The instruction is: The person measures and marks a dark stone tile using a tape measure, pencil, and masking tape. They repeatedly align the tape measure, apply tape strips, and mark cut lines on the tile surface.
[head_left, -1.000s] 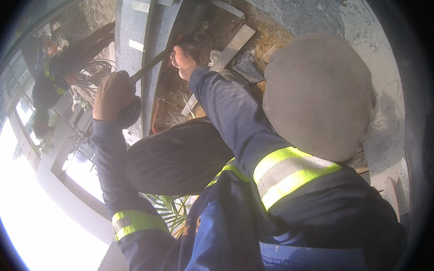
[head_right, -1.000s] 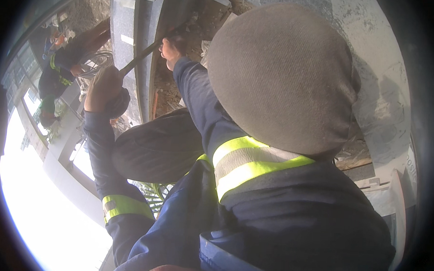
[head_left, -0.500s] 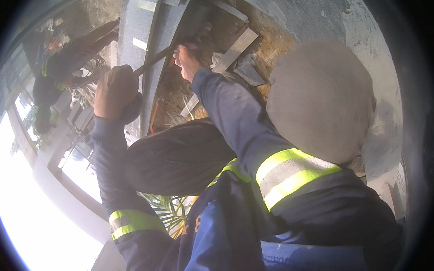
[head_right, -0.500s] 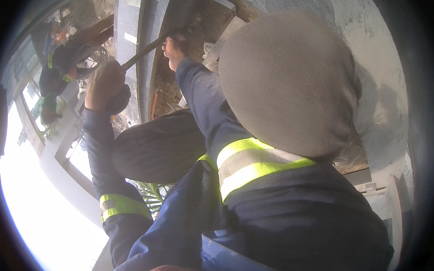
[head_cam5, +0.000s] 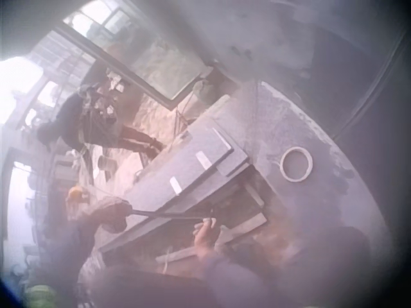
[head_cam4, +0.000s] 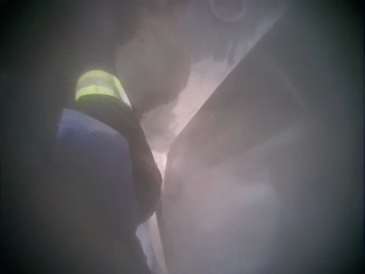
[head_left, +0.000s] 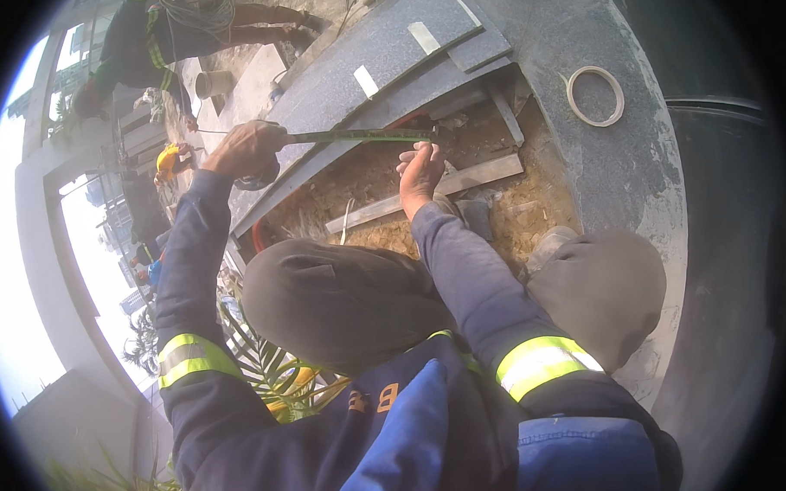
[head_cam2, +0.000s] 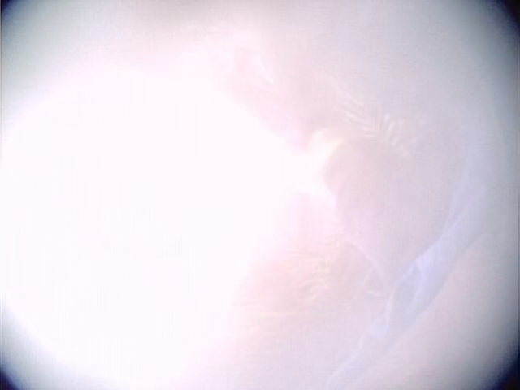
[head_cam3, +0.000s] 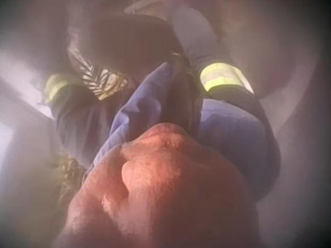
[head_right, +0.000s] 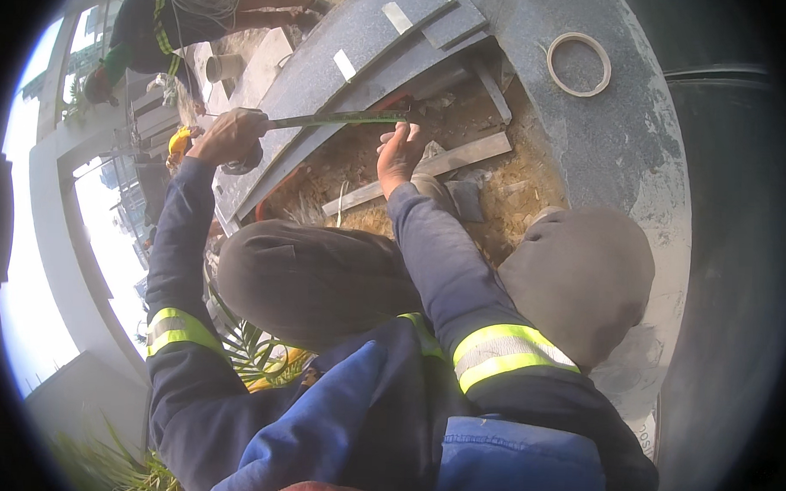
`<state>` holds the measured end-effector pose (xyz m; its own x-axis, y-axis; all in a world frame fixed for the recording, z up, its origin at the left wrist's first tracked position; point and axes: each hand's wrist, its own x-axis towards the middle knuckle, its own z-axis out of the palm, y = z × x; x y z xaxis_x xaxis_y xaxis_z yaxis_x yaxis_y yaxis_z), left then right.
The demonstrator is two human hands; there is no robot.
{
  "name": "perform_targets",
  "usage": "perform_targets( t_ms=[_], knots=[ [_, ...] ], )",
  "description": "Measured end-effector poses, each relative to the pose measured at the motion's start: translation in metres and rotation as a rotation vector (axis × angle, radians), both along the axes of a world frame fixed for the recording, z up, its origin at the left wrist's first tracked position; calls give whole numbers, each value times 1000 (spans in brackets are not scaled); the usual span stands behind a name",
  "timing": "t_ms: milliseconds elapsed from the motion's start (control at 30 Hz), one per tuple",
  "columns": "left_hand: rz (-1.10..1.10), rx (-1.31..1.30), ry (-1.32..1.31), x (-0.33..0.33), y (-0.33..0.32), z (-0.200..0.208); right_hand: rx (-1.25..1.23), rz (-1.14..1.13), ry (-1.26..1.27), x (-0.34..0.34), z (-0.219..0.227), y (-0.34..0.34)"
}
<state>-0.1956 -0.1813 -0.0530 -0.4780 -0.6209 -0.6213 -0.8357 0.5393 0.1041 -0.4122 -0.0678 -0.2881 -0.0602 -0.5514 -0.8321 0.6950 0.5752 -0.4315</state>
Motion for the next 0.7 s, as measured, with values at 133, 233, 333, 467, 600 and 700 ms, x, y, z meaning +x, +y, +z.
perform_targets(
  t_ms=[133, 233, 333, 467, 600, 700],
  knots=[
    [-130, -144, -74, -8, -78, 14, -78, -101, 205, -12, -7, -21],
    [-361, -300, -147, -33, -126, 12, -421, 17, 468, -16, 19, -47],
    [-335, -467, -190, -12, -181, -46, -379, 143, 596, -16, 22, -58],
    [-265, -647, -343, -20, -203, -88, -355, 340, 610, -29, 25, -63],
    [-156, -828, -252, -16, -225, -133, -507, 224, 926, -28, 25, -65],
    [-263, -944, -276, -4, -233, -148, -448, 208, 746, -28, 55, -81]
  ],
)
